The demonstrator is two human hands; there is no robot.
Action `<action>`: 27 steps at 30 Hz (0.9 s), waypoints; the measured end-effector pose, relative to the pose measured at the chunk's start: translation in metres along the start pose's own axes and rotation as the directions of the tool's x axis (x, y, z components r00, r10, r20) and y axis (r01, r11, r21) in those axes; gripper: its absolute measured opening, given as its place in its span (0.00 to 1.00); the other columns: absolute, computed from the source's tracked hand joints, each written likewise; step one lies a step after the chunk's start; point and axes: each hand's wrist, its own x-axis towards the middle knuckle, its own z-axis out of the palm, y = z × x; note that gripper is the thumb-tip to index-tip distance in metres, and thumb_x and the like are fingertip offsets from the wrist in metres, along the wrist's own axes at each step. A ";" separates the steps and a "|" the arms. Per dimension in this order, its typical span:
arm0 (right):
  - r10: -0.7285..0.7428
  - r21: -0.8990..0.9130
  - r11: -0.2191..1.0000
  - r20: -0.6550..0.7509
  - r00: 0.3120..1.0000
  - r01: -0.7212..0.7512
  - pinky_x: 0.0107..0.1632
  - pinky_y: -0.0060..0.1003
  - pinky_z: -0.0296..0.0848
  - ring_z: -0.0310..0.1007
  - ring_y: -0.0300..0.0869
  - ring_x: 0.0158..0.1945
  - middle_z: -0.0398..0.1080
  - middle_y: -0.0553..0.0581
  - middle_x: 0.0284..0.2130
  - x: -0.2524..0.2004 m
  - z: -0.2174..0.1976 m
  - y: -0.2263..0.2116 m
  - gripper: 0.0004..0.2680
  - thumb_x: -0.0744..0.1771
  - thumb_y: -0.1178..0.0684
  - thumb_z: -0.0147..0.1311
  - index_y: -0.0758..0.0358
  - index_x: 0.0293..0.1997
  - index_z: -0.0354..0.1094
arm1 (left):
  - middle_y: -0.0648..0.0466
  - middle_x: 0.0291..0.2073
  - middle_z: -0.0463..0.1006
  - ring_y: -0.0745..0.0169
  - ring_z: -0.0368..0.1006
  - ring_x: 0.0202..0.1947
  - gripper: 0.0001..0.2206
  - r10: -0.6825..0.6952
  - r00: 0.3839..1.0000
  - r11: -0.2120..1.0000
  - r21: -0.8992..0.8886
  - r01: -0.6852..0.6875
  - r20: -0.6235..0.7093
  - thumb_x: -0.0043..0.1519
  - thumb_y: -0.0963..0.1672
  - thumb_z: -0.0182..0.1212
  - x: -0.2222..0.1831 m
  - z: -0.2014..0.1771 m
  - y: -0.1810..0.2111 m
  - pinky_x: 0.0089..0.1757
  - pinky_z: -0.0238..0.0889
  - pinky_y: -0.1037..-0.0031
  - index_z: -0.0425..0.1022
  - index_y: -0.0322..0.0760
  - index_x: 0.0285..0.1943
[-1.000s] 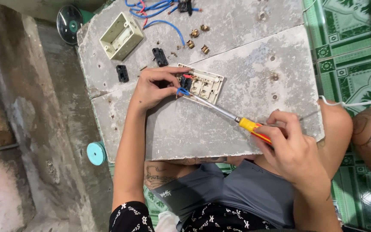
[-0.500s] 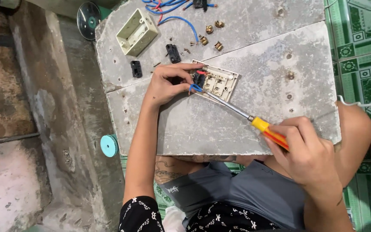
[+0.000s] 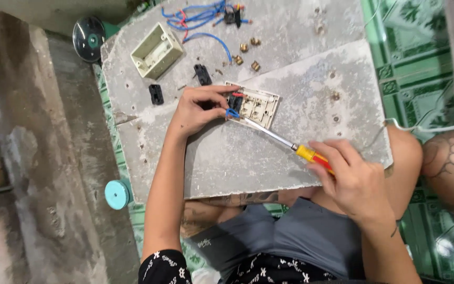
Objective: Assembling an electrical switch or outlet by tightening screws and connecting wires.
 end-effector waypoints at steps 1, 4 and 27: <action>-0.008 -0.018 1.000 -0.012 1.000 0.008 0.23 0.34 0.67 0.76 0.39 0.37 0.74 0.51 0.47 -0.001 0.001 0.002 0.15 0.69 0.42 0.55 0.55 0.59 0.74 | 0.43 0.52 0.81 0.47 0.78 0.57 0.03 0.022 1.000 1.000 -0.001 -0.022 -0.006 0.60 0.41 0.69 0.002 0.000 0.001 0.57 0.73 0.62 0.81 0.37 0.35; 0.042 -0.004 0.999 -0.014 0.999 -0.042 0.18 0.40 0.67 0.72 0.39 0.40 0.64 0.54 0.49 -0.005 0.005 0.005 0.17 0.65 0.41 0.67 0.56 0.52 0.67 | 0.44 0.52 0.81 0.48 0.78 0.57 0.03 -0.010 1.000 1.000 -0.004 0.010 -0.007 0.57 0.37 0.68 0.000 0.000 0.004 0.56 0.73 0.62 0.81 0.38 0.34; 0.071 0.185 0.981 -0.098 0.993 -0.052 0.43 0.35 0.76 0.79 0.46 0.36 0.70 0.46 0.37 -0.005 0.015 0.017 0.10 0.63 0.55 0.70 0.51 0.46 0.76 | 0.47 0.52 0.83 0.61 0.78 0.36 0.07 -0.075 0.993 0.996 -0.047 0.071 -0.090 0.51 0.37 0.75 -0.006 0.004 0.011 0.42 0.69 0.71 0.84 0.40 0.35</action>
